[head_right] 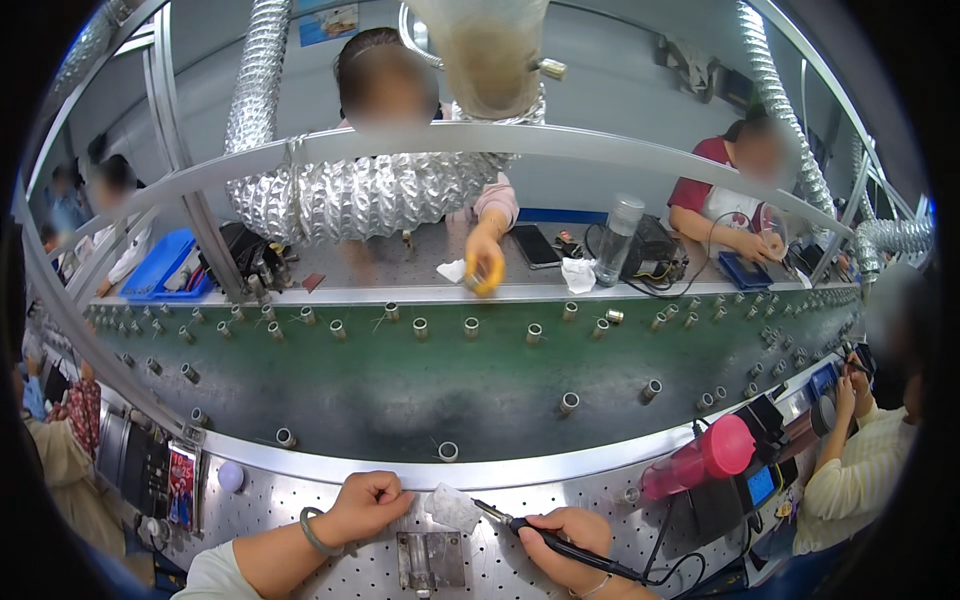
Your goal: The person uses a soldering iron to apply heat to small cylindrical metal components held in a fixture. They repeatedly pick up components from a conveyor belt, solder them, and place them back on the belt. The person also cleans the soldering iron tip with a sponge.
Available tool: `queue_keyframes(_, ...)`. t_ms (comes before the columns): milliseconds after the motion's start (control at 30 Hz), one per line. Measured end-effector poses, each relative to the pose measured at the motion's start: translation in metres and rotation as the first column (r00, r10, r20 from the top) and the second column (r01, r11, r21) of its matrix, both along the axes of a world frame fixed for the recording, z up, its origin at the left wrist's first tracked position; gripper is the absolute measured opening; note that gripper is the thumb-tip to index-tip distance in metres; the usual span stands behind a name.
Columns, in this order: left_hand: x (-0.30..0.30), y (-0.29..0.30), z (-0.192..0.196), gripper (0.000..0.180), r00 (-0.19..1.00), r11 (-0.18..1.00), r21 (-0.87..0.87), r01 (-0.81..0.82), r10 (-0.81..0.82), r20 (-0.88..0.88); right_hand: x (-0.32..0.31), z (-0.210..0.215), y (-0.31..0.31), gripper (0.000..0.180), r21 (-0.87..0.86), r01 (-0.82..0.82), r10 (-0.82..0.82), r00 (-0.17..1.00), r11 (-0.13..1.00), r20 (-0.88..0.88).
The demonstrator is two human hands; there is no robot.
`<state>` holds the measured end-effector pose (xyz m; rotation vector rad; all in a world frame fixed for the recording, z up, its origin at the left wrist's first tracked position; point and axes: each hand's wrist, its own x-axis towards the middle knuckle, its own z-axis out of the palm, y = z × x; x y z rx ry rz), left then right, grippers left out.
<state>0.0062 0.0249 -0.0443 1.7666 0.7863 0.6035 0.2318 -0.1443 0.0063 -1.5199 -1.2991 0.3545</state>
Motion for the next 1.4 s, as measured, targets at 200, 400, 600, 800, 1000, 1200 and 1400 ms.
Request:
queue_keyframes(200, 0.002, 0.002, -0.003, 0.039, 1.0, 1.0, 0.008, 0.025, -0.025, 0.012, -0.002, 0.001, -0.001, 0.014, 0.037, -0.006, 0.006, 1.0, 0.999, 0.004)
queue_keyframes(400, 0.001, 0.001, -0.004, 0.039, 0.999, 1.0, 0.024, 0.018, -0.019, 0.042, -0.002, 0.0, 0.0, 0.015, 0.003, -0.03, 0.03, 0.998, 1.0, -0.051)
queue_keyframes(600, 0.0, 0.001, 0.001, 0.039, 1.0, 1.0, 0.017, 0.018, -0.018, 0.023, -0.007, 0.012, 0.003, 0.014, 0.051, 0.027, -0.032, 0.994, 0.998, 0.104)
queue_keyframes(800, 0.0, 0.002, 0.0, 0.039, 0.999, 1.0, 0.018, 0.017, -0.018, 0.032, 0.007, -0.012, 0.0, 0.018, 0.033, -0.021, 0.019, 0.998, 0.999, 0.055)
queue_keyframes(1000, 0.003, 0.002, -0.005, 0.039, 0.999, 1.0, 0.013, 0.023, -0.023, 0.025, 0.009, -0.011, -0.002, 0.018, 0.008, -0.022, 0.021, 1.0, 1.0, 0.014)
queue_keyframes(1200, 0.001, 0.001, 0.001, 0.04, 1.0, 0.999, 0.03, 0.02, -0.021, 0.022, 0.009, -0.012, -0.001, 0.018, 0.037, -0.025, 0.022, 0.996, 0.999, 0.086)
queue_keyframes(1400, 0.002, 0.002, -0.002, 0.039, 0.999, 1.0, 0.006, 0.025, -0.025, 0.034, 0.005, -0.006, 0.0, 0.017, 0.052, -0.002, -0.001, 0.998, 0.999, 0.067)
